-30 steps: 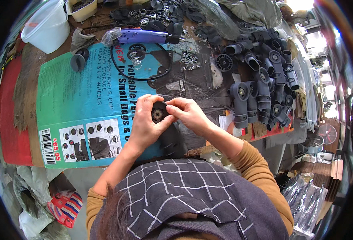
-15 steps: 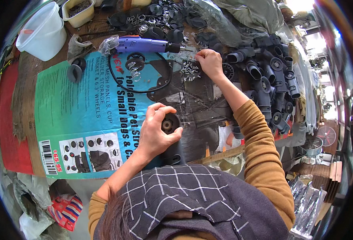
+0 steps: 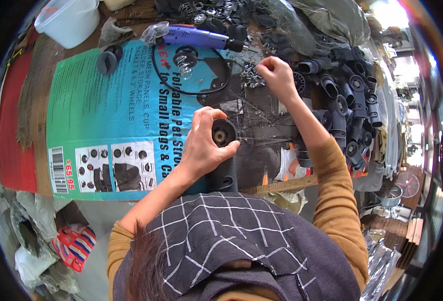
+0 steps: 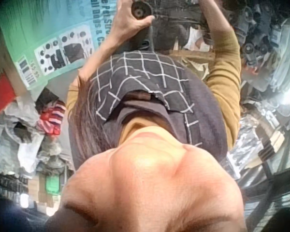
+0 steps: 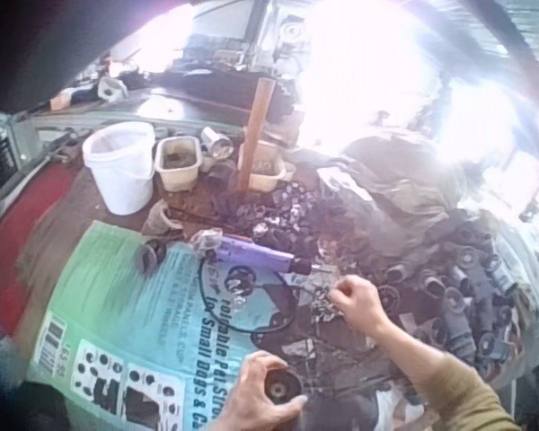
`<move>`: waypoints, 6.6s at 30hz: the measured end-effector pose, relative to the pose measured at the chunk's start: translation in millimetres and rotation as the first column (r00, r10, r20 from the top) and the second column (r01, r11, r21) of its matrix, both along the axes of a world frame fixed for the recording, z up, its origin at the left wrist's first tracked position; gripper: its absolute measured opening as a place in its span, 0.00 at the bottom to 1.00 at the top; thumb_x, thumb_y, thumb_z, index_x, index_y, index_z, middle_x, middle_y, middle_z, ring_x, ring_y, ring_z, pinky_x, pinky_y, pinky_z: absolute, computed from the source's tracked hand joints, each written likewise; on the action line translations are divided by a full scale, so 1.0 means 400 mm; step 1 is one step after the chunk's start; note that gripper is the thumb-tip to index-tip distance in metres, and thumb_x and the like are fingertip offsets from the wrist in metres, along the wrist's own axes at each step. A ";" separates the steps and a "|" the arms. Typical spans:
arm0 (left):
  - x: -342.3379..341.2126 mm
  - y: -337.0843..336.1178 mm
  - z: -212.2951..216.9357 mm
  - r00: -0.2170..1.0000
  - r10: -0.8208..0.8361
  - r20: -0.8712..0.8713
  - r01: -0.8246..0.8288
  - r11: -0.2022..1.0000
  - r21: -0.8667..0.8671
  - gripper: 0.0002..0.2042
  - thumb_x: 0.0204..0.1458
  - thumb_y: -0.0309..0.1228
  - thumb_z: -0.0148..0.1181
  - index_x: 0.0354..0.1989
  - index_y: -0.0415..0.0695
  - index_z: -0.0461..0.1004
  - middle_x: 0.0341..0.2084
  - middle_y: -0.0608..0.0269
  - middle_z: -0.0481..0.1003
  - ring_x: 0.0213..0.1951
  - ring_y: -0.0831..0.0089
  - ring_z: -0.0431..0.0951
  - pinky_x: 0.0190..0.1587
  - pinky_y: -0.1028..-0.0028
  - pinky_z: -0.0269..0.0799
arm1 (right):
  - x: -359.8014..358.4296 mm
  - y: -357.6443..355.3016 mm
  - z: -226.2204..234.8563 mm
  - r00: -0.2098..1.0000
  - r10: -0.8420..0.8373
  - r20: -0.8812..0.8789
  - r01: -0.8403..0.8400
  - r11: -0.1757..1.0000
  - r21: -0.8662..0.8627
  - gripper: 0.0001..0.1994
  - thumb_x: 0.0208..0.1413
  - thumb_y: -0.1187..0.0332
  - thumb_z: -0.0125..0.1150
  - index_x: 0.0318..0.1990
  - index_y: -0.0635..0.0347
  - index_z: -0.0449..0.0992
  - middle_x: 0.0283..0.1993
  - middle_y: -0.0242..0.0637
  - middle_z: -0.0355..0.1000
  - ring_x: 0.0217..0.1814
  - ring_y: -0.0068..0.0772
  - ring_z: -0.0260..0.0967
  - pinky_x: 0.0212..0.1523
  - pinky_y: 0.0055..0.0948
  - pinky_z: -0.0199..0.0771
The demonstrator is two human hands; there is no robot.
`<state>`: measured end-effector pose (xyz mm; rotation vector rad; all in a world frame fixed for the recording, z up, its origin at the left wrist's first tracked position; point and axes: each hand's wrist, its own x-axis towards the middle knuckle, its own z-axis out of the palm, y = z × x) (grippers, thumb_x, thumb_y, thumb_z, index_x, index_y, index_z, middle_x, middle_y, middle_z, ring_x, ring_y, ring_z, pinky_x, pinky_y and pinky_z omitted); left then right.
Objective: The person assembles small wheels by inserting bearings and attaching caps to wheel housings. They use a handheld electric screwdriver to secure components and repeatedly pick up, align, and fasten parts on a cluttered workbench.
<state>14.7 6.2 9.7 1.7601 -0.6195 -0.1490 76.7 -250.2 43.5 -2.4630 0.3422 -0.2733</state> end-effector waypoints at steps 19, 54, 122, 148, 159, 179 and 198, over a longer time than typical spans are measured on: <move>-0.002 -0.002 -0.011 0.996 0.022 0.086 -0.023 1.000 0.013 0.28 0.38 0.36 0.72 0.46 0.43 0.65 0.47 0.51 0.63 0.50 0.53 0.68 0.47 0.62 0.70 | -0.210 0.132 0.056 0.999 -0.021 0.044 0.019 0.999 0.046 0.08 0.50 0.66 0.64 0.29 0.62 0.79 0.27 0.41 0.75 0.30 0.35 0.74 0.32 0.31 0.72; -0.017 -0.004 -0.009 0.981 0.056 0.184 -0.047 0.997 -0.053 0.07 0.43 0.25 0.66 0.31 0.44 0.76 0.51 0.53 0.67 0.50 0.56 0.66 0.52 0.63 0.62 | 0.065 0.208 0.077 0.933 0.334 0.137 -0.272 0.900 -0.339 0.17 0.45 0.60 0.67 0.39 0.59 0.75 0.37 0.42 0.70 0.44 0.44 0.68 0.46 0.39 0.68; -0.016 -0.007 -0.031 0.999 0.044 -0.018 -0.046 0.992 -0.115 0.13 0.34 0.22 0.67 0.30 0.39 0.72 0.48 0.52 0.63 0.51 0.59 0.66 0.49 0.67 0.66 | -0.263 0.314 0.190 0.724 0.017 0.690 -0.587 0.539 0.603 0.34 0.50 0.37 0.56 0.54 0.54 0.58 0.30 0.40 0.68 0.30 0.36 0.68 0.34 0.39 0.71; -0.012 -0.028 -0.027 0.991 0.136 -0.015 -0.137 0.977 -0.164 0.16 0.39 0.18 0.57 0.40 0.38 0.72 0.44 0.48 0.69 0.43 0.50 0.73 0.44 0.60 0.70 | -0.254 0.345 0.201 0.842 0.226 0.490 -0.494 0.689 0.531 0.37 0.49 0.36 0.60 0.56 0.52 0.56 0.28 0.41 0.67 0.29 0.37 0.68 0.33 0.39 0.74; 0.006 -0.017 -0.029 0.997 0.048 0.057 -0.042 0.993 -0.107 0.16 0.43 0.25 0.62 0.43 0.39 0.71 0.40 0.50 0.70 0.44 0.53 0.73 0.46 0.63 0.70 | -0.179 0.328 0.191 0.761 0.054 0.647 -0.569 0.535 0.624 0.28 0.54 0.51 0.58 0.51 0.62 0.57 0.26 0.47 0.71 0.22 0.34 0.70 0.27 0.32 0.74; 0.122 0.280 -0.020 0.959 0.037 -0.280 -0.043 0.999 -0.016 0.11 0.53 0.27 0.55 0.45 0.42 0.73 0.37 0.58 0.75 0.41 0.71 0.74 0.48 0.72 0.69 | 0.147 0.562 0.084 0.825 0.560 0.074 -0.521 0.806 -0.281 0.29 0.38 0.61 0.74 0.48 0.55 0.65 0.38 0.48 0.74 0.43 0.55 0.73 0.43 0.46 0.72; 0.170 0.525 0.087 0.868 0.051 -0.495 -0.049 0.999 0.016 0.27 0.50 0.41 0.65 0.55 0.41 0.65 0.49 0.56 0.68 0.49 0.67 0.68 0.54 0.67 0.63 | 0.337 0.795 0.076 0.960 0.141 0.243 -0.099 0.979 -0.177 0.13 0.46 0.67 0.64 0.39 0.61 0.75 0.38 0.45 0.73 0.44 0.50 0.70 0.47 0.42 0.69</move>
